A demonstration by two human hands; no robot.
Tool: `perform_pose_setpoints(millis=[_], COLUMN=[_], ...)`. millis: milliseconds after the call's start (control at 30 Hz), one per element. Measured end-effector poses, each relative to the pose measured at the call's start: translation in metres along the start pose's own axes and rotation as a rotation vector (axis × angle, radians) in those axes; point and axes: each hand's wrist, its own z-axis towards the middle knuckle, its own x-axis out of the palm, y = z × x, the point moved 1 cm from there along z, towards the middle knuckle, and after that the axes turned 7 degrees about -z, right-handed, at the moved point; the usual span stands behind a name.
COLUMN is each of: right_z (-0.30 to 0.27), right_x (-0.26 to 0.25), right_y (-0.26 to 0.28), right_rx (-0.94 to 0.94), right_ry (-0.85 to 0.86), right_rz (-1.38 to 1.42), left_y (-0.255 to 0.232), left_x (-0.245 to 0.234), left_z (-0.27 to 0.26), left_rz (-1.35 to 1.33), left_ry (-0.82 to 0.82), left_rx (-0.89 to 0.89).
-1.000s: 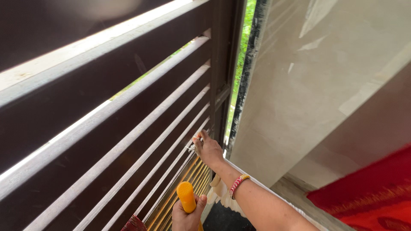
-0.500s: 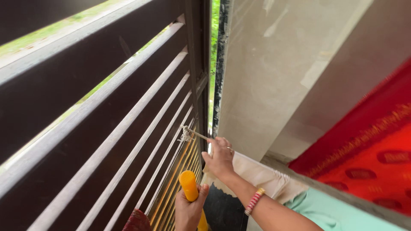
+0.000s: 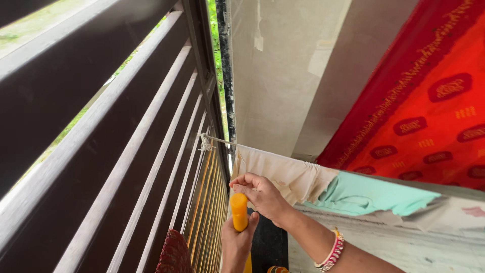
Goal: The person sweeps a marble floor using a broom, moving from the entryway into a hallway and along the base of several storage units and walls.
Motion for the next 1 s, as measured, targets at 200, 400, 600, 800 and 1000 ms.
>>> perform_pose_setpoints(millis=[200, 400, 600, 800, 1000], right_z=[-0.035, -0.048, -0.051, -0.053, -0.052], right_x=[-0.006, 0.003, 0.005, 0.015, 0.019], right_y=[0.015, 0.017, 0.020, 0.028, 0.034], right_rx=[0.026, 0.048, 0.014, 0.008, 0.025], right_ry=[0.116, 0.107, 0.100, 0.094, 0.106], right_rz=[0.080, 0.105, 0.197, 0.176, 0.170], left_y=[-0.005, -0.005, -0.007, -0.007, -0.011], left_x=[0.009, 0.023, 0.023, 0.017, 0.014], left_z=[-0.015, -0.019, -0.024, -0.025, -0.024], left_rz=[-0.059, -0.085, -0.022, -0.182, -0.134], left_ry=[0.110, 0.171, 0.208, 0.279, 0.246], left_rx=[-0.027, 0.040, 0.008, 0.059, 0.009])
